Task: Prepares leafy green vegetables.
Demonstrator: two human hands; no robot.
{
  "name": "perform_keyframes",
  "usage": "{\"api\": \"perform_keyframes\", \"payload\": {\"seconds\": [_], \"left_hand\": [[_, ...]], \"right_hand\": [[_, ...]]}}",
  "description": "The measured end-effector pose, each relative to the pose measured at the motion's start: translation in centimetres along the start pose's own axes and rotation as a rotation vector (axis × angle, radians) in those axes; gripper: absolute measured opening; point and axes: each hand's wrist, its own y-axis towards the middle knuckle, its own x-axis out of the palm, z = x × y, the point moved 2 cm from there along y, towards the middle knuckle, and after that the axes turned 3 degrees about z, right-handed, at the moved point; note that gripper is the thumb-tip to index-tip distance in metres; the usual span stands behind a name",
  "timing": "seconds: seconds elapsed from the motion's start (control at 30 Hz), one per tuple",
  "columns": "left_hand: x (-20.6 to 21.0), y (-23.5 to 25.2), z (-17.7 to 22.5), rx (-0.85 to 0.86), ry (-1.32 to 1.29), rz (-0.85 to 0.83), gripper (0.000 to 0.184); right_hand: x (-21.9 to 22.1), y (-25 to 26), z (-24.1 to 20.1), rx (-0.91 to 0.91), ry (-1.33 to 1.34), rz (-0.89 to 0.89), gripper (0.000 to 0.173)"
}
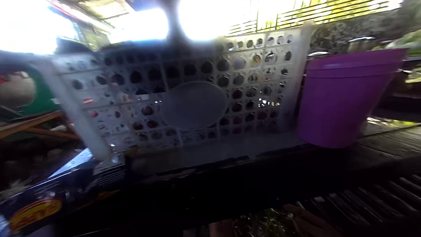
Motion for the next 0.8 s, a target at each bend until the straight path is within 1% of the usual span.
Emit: {"api": "perform_keyframes", "payload": {"seconds": [0.03, 0.1, 0.13, 0.17, 0.2, 0.23, 0.3, 0.33, 0.37, 0.43, 0.47, 0.53, 0.6, 0.63, 0.73, 0.8], "left_hand": [[0.4, 0.0, -0.2, -0.054, -0.050, 0.018, 0.017], [1.1, -0.2, 0.1, -0.115, -0.101, 0.012, 0.020], [1.5, -0.4, 0.5, -0.130, -0.131, -0.005, 0.021], [1.9, -0.4, 0.2, -0.123, -0.164, -0.016, 0.020], [2.5, -0.4, -0.5, -0.108, -0.205, -0.037, 0.020], [3.1, -0.3, -1.9, -0.087, -0.241, -0.063, 0.018], [4.5, -0.2, -3.8, -0.066, -0.290, -0.142, 0.018], [5.0, -0.4, -4.2, -0.055, -0.308, -0.192, 0.021], [5.5, -0.5, -4.4, -0.047, -0.326, -0.239, 0.023], [5.9, -0.7, -4.4, -0.042, -0.315, -0.275, 0.023], [6.0, -0.9, -4.2, -0.043, -0.272, -0.267, 0.023], [5.9, -0.9, -4.0, -0.026, -0.095, -0.241, 0.025], [5.9, -0.7, -4.3, -0.036, 0.059, -0.278, 0.030], [6.0, -0.5, -4.6, -0.057, 0.075, -0.311, 0.028], [6.2, 0.1, -4.9, -0.144, -0.006, -0.328, 0.023], [6.1, 0.3, -5.0, -0.220, -0.163, -0.261, 0.025]], "right_hand": [[0.3, 0.1, 0.4, -0.005, -0.113, -0.004, 0.050], [1.6, 0.0, 0.8, -0.005, -0.310, -0.077, 0.076], [2.2, 0.3, 1.2, -0.009, -0.385, -0.094, 0.084], [2.8, 0.7, 1.6, -0.017, -0.403, -0.081, 0.085], [3.4, 1.1, 1.8, -0.013, -0.358, -0.052, 0.081], [4.1, 1.4, 1.8, 0.007, -0.252, -0.015, 0.072], [5.7, 2.1, 1.7, 0.081, 0.023, 0.029, 0.046], [6.4, 2.4, 1.8, 0.099, 0.111, 0.040, 0.037], [7.0, 2.7, 2.1, 0.083, 0.149, 0.064, 0.028], [7.8, 3.3, 2.8, 0.001, 0.068, 0.120, 0.017], [8.0, 3.4, 3.2, -0.036, -0.006, 0.129, 0.016], [8.4, 3.3, 3.1, -0.093, -0.155, 0.112, 0.015], [9.0, 2.8, 3.0, -0.133, -0.278, 0.104, 0.016], [9.4, 2.6, 3.1, -0.152, -0.321, 0.109, 0.016], [10.0, 2.5, 3.6, -0.154, -0.401, 0.121, 0.020], [9.9, 2.6, 3.5, -0.198, -0.428, 0.131, 0.023]]}}
